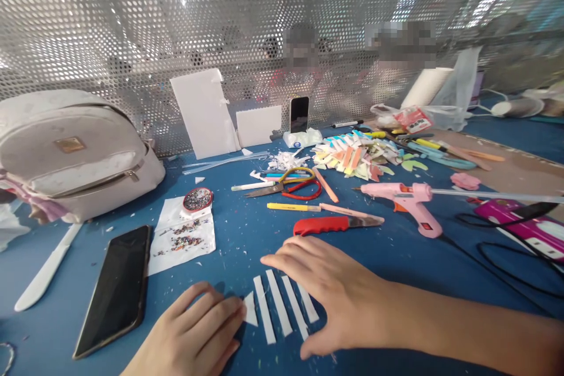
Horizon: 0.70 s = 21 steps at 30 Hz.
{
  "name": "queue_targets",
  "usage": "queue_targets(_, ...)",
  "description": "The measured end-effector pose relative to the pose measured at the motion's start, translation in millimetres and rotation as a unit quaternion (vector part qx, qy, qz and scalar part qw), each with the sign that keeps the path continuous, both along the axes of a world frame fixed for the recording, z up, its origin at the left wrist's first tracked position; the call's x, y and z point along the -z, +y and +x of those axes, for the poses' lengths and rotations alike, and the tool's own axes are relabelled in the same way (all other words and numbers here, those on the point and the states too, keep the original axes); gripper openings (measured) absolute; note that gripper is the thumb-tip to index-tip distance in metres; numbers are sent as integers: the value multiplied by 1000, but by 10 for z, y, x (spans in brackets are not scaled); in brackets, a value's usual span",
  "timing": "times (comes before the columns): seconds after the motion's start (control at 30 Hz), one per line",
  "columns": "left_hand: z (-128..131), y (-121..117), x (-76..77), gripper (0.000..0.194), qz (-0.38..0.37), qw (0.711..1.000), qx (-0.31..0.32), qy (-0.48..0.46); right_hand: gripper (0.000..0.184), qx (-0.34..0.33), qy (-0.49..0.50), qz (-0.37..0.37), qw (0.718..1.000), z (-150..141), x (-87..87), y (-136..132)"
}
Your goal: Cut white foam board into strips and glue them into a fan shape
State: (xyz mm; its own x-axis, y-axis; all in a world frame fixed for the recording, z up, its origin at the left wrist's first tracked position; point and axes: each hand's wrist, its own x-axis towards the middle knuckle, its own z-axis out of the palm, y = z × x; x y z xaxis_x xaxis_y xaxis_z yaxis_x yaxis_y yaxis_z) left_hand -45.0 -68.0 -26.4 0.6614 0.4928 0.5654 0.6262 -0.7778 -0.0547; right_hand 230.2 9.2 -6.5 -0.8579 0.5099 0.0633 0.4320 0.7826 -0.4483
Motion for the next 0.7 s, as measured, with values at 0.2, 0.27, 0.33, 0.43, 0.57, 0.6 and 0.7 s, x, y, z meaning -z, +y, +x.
queue_targets(0.2, -20, 14, 14, 31, 1, 1000, -3, 9, 102, 24, -31, -26, 999, 32, -37, -24)
queue_targets(0.27, -20, 15, 25, 31, 3, 1000, -3, 7, 97, 26, -26, -22, 999, 16, -31, -8)
queue_targets(0.33, -19, 11, 26, 32, 6, 1000, -2, 8, 97, 23, -21, -16, 999, 7, -18, 13)
queue_targets(0.43, -24, -3, 2, 31, 1, 1000, -3, 14, 96, 15, -20, -16, 1000, 28, -7, 36)
queue_targets(0.57, -26, -7, -16, 29, -17, 1000, 4, 19, 103, 29, -55, -22, 998, 102, -57, 38)
queue_targets(0.6, -25, -5, -2, 30, -16, 1000, 4, 13, 105, 39, -70, -27, 996, 119, -80, 37)
queue_targets(0.7, -23, 0, 94, 31, 5, 1000, -2, -20, 103, 63, -99, -48, 992, 144, -137, 35)
